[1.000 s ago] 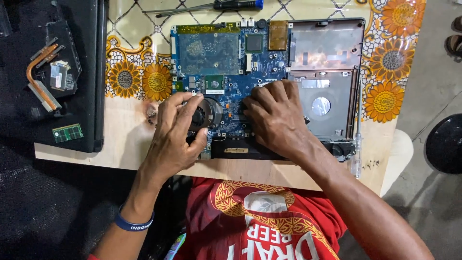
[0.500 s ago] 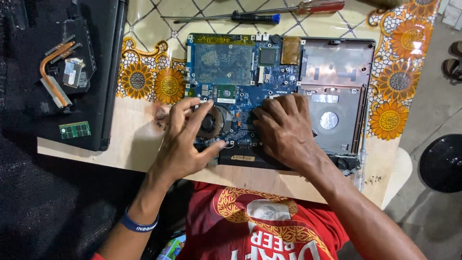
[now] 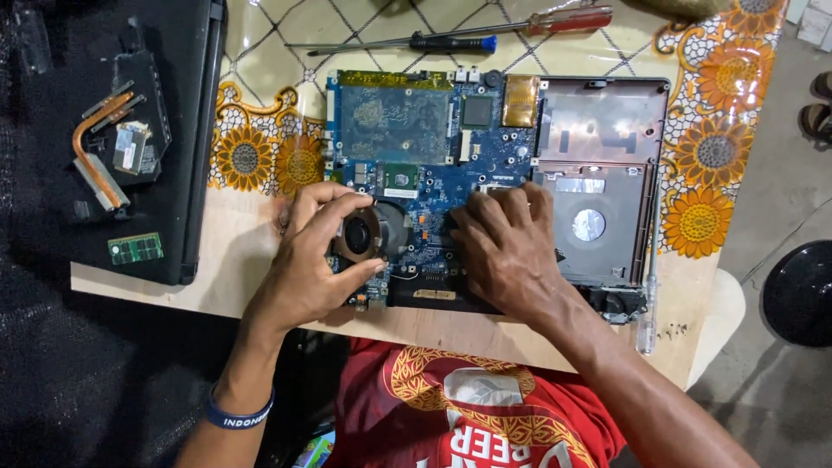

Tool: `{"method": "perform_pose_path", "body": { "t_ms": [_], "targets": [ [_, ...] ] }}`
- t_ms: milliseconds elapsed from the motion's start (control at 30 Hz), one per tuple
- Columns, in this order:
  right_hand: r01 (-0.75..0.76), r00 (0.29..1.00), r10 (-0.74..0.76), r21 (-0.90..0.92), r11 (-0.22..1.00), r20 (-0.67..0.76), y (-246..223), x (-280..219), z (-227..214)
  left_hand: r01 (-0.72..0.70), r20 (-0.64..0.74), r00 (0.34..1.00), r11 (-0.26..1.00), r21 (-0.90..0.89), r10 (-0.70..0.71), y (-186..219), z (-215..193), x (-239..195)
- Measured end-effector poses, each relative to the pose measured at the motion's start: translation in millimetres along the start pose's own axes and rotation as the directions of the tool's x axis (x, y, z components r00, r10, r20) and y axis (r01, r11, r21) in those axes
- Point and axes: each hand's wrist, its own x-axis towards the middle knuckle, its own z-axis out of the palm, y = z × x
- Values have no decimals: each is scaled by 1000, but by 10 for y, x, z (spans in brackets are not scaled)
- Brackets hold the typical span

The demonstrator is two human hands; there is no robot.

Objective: The person works on a disassembled laptop motherboard placed on a table. They handle a cooling fan, align it with the motherboard, and connect a small cable to the board.

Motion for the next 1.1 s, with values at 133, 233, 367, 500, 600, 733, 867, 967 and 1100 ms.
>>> {"method": "perform_pose_path", "body": {
  "t_ms": [133, 233, 367, 500, 600, 733, 867, 967, 1100],
  "targets": [
    [-7, 1000, 7, -16, 1000, -26, -16, -36, 32, -10, 5, 1000, 999, 43, 10, 20, 16, 11],
    [-5, 999, 3, -45, 999, -37, -20, -76, 66, -44, 14, 999, 992, 115, 42, 61, -7, 30],
    [-21, 998, 19, -33, 999, -53, -32, -113, 83, -49, 50, 998, 994, 100, 44, 64, -35, 57],
    [-23, 999, 22, -18, 1000, -46, -28, -101, 70, -10, 1, 1000, 998, 69, 10, 156, -19, 67],
    [-18, 999, 17, -21, 1000, -36, -21, -109, 80, 49, -92, 995, 997, 57, -44, 32, 75, -51],
    [-10, 998, 11, 12, 1000, -70, -31, -120, 70, -1, -177, 984, 996, 94, 18, -80, 202, -135],
    [3, 998, -3, 10, 1000, -56, -51, -118, 34, -63, -227, 969, 988, 139, 94, -216, 260, -175],
    [6, 1000, -6, 13, 1000, 19, -37, -183, 12, -89, -212, 970, 987, 131, 116, -169, 245, -198],
    [-1, 983, -1, 12, 1000, 182, -15, -367, 49, -47, -205, 977, 999, 22, 50, -21, 203, -202]
  ]
}}
